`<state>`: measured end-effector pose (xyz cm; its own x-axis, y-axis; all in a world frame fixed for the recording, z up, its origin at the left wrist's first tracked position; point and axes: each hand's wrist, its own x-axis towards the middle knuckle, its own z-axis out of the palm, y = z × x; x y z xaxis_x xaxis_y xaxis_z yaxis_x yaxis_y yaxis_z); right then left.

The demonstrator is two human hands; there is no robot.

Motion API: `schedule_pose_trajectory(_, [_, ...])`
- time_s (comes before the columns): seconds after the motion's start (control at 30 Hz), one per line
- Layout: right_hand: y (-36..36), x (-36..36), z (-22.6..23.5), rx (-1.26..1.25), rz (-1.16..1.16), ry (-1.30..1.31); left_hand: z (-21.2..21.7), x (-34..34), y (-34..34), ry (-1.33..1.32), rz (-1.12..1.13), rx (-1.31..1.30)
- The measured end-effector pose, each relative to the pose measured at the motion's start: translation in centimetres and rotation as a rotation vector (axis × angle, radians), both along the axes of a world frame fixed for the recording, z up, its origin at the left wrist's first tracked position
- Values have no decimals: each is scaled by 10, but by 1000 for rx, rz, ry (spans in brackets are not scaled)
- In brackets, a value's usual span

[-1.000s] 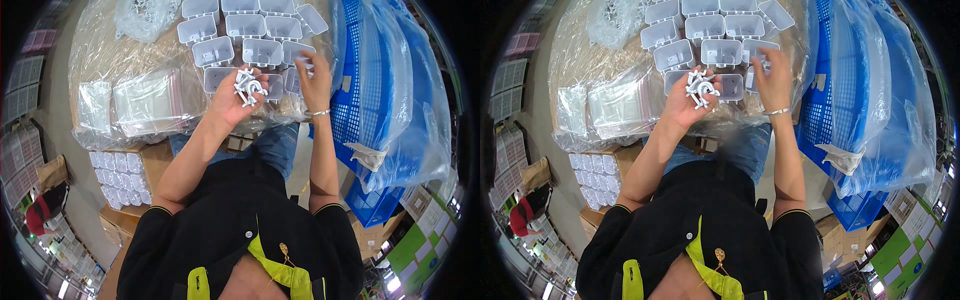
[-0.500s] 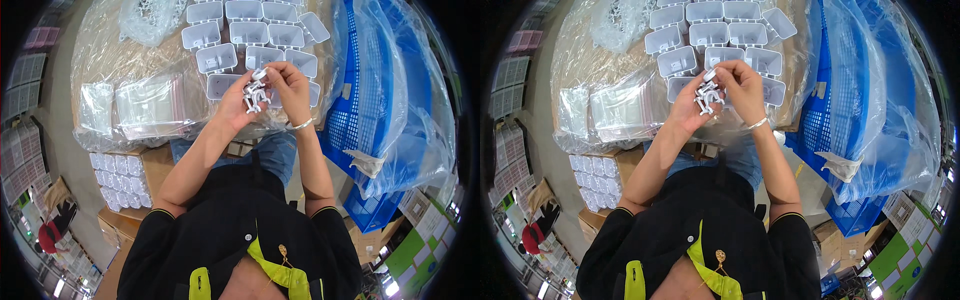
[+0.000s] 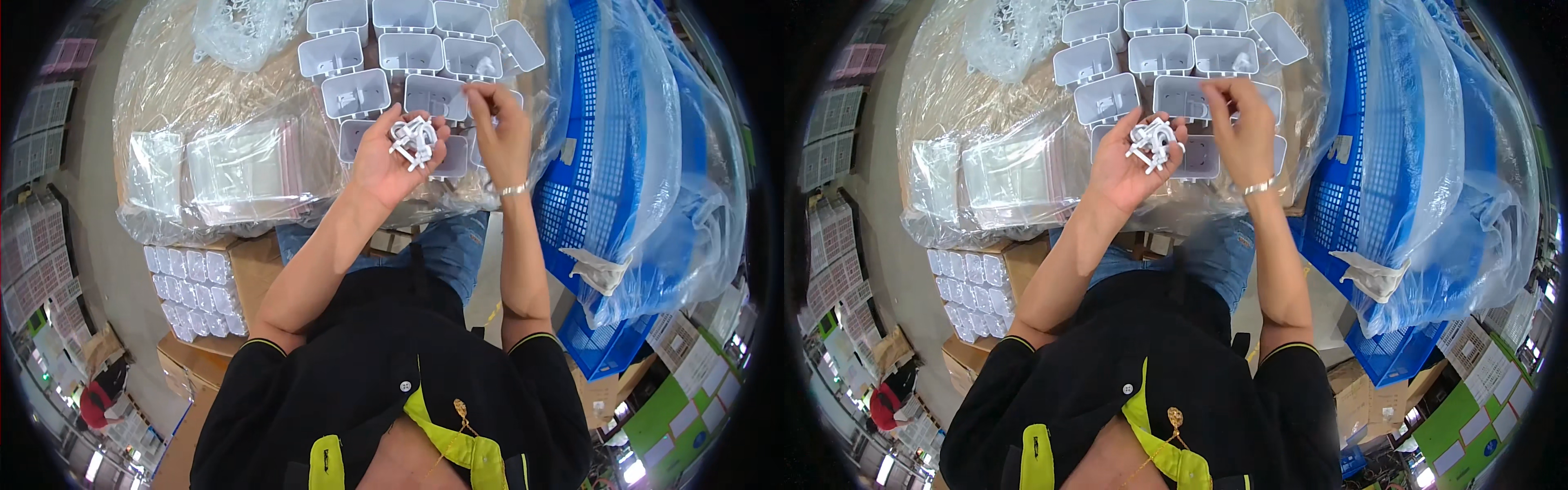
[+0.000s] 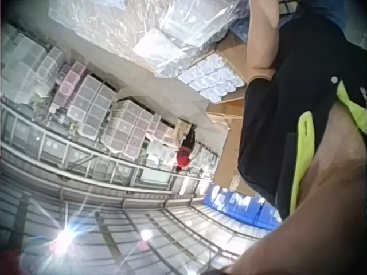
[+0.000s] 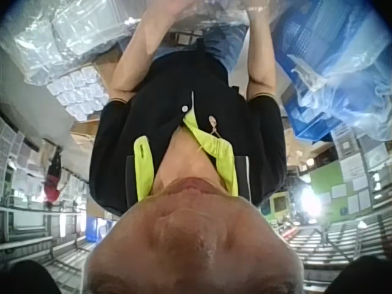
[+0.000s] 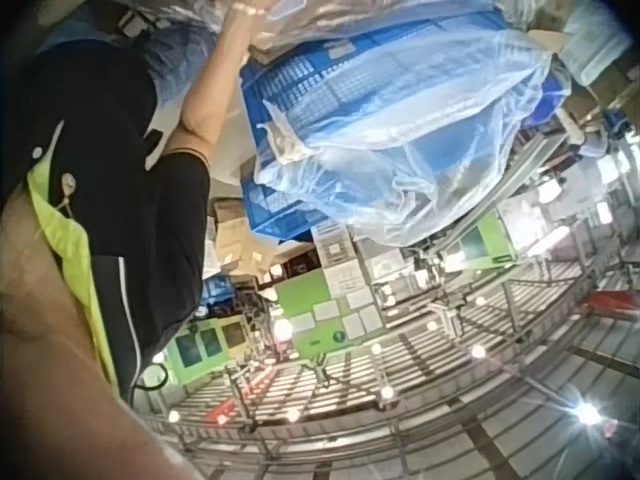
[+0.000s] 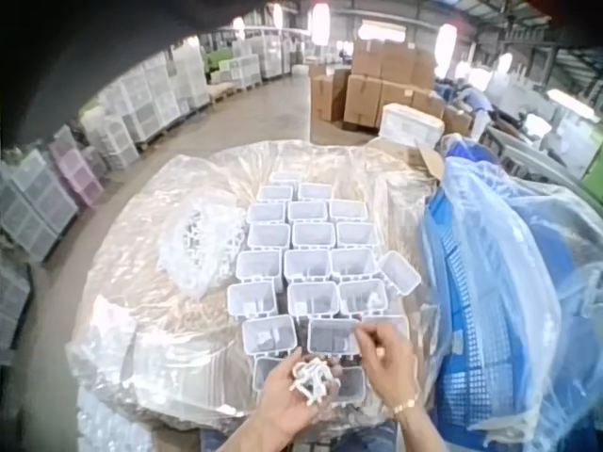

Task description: Packing small white electronic components into individual plastic boxes and then sealing them into plastic bags.

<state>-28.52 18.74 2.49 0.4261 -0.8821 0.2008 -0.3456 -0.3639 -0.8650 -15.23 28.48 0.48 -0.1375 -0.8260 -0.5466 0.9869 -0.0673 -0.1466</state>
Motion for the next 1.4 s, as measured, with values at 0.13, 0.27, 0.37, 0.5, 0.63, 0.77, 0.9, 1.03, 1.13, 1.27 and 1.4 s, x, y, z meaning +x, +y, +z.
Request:
schedule_pose_trajectory(0.13, [41,-1,11,129,92,-184,7,-1,1,0,75,-18])
schedule_pose_trajectory(0.27, [55,2,17,-87,94,-35,13,-4,0,-88,118,-27])
schedule_pose_trajectory(0.37, [54,3,9,-188,42,-26,17,-6,-3,-117,114,-55])
schedule_pose_trajectory(0.5, [50,-2,1,41,-33,-157,14,-6,-4,-71,130,-50])
schedule_pose_trajectory(0.63, [32,-7,3,408,-89,-457,8,-6,-5,-7,121,0])
schedule_pose_trajectory(0.77, [-4,-16,-1,315,-180,-444,-1,-2,-3,58,124,-32])
schedule_pose_trajectory(0.9, [-26,-19,-12,284,-206,-407,4,-1,-13,23,114,-96])
schedule_pose_trajectory(1.03, [-37,-10,-17,256,-162,-143,2,6,-22,43,81,-121])
schedule_pose_trajectory(1.13, [-48,2,-10,88,-193,45,12,14,-29,-6,58,-92])
schedule_pose_trajectory(1.27, [-56,14,-3,133,-185,65,30,25,-32,-37,44,13])
schedule_pose_trajectory(1.4, [-52,31,3,200,-62,74,36,38,-26,24,58,-52])
